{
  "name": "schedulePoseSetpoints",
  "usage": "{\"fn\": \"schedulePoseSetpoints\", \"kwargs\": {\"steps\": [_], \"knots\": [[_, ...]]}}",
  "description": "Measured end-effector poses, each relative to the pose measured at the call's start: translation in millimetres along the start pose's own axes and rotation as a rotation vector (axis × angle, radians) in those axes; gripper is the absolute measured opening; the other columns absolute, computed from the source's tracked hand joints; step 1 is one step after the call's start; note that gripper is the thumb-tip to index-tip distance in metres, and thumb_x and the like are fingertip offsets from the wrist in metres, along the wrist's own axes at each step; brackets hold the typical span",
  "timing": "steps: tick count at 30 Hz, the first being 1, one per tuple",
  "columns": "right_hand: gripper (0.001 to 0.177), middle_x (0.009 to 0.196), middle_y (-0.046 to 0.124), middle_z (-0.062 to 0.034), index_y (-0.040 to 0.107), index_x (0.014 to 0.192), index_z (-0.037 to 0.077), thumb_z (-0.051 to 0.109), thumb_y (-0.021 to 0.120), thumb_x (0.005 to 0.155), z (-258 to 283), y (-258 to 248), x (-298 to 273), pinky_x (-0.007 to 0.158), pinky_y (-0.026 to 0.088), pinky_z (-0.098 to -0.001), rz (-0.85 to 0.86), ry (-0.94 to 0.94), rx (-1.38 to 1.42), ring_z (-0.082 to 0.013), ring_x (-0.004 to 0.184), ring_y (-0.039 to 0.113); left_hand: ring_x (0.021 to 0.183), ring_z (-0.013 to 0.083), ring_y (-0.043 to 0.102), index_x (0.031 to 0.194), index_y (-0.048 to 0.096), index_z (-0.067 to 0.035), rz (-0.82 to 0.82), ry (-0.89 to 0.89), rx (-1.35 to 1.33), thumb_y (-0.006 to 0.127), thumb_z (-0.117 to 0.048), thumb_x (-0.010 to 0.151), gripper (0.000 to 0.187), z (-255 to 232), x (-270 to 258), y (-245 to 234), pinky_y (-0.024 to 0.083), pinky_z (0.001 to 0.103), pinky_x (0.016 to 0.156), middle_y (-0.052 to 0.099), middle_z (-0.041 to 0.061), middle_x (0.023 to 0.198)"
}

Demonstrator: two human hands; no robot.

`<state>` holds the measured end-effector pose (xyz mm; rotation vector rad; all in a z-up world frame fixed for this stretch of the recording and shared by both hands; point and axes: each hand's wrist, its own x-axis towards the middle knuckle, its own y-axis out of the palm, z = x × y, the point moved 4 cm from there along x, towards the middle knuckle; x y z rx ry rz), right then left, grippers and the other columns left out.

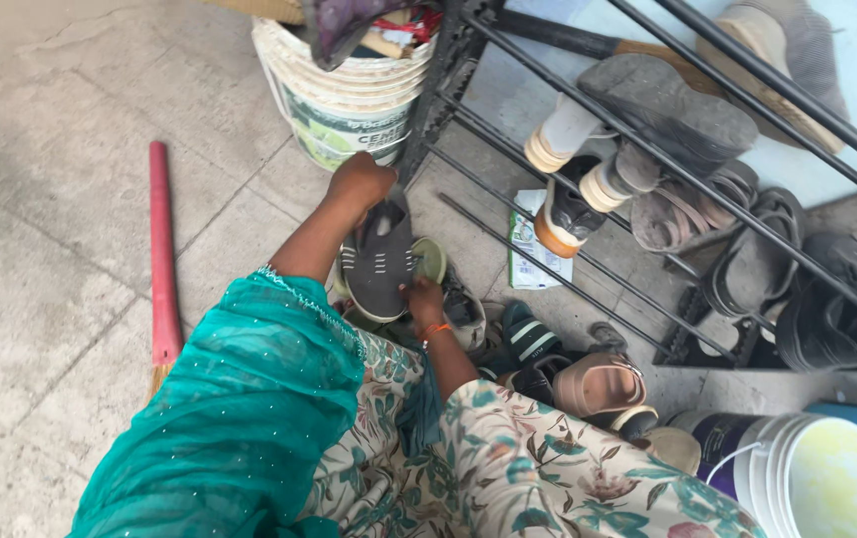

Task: The person sits on the floor and organizes a shoe rack by removing various shoes, including sandals, sneakers, and slippers, from the shelves. They place the shoes on the floor, inspect them, and then return them to the rack in a more orderly fashion.

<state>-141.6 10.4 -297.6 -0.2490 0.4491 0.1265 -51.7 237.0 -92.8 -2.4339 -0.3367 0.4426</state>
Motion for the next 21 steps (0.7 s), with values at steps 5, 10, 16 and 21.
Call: {"fn": "schedulePoseSetpoints", "kwargs": {"steps": [5, 10, 16, 21], "knots": [[0.019, 0.077, 0.07, -0.0033, 0.074, 0.098, 0.0, 0.013, 0.079, 0.086, -13, -28, -2, 0.058, 0.049, -0.0293, -0.098, 0.012, -0.016, -0.0131, 0.064, 0.061, 0.114, 0.0467, 0.064, 0.112, 0.07, 0.007, 0.136, 0.104, 0.063, 0.071, -0.043, 0.089, 0.055, -42, -12, 25, 0.051, 0.049, 0.096, 0.067, 0.034, 0.115], [0.02, 0.079, 0.07, -0.0056, 0.075, 0.098, 0.001, -0.002, 0.059, 0.087, 55, -120, -3, 0.064, 0.053, -0.0282, -0.121, -0.451, -0.086, -0.0119, 0.07, 0.065, 0.117, 0.0448, 0.061, 0.116, 0.067, 0.004, 0.186, 0.161, 0.02, 0.074, -0.048, 0.086, 0.06, -93, -28, 64, 0.048, 0.051, 0.097, 0.063, 0.032, 0.121], [0.013, 0.091, 0.073, -0.0078, 0.074, 0.092, 0.003, -0.007, 0.067, 0.089, 203, -279, -35, 0.074, 0.053, -0.0308, -0.659, -0.863, -0.337, -0.0156, 0.083, 0.068, 0.121, 0.0367, 0.067, 0.123, 0.07, -0.003, 0.102, 0.525, -0.328, 0.073, -0.037, 0.088, 0.049, -163, -51, 135, 0.051, 0.041, 0.102, 0.071, 0.022, 0.124], [0.006, 0.094, 0.071, -0.0121, 0.072, 0.095, 0.001, -0.004, 0.072, 0.091, 298, -336, -89, 0.079, 0.054, -0.032, -0.969, -0.962, -0.454, -0.0214, 0.086, 0.069, 0.132, 0.0287, 0.061, 0.14, 0.055, 0.002, 0.381, 0.472, -0.931, 0.072, -0.024, 0.093, 0.057, -216, -80, 170, 0.047, 0.035, 0.108, 0.064, 0.02, 0.139]]}}
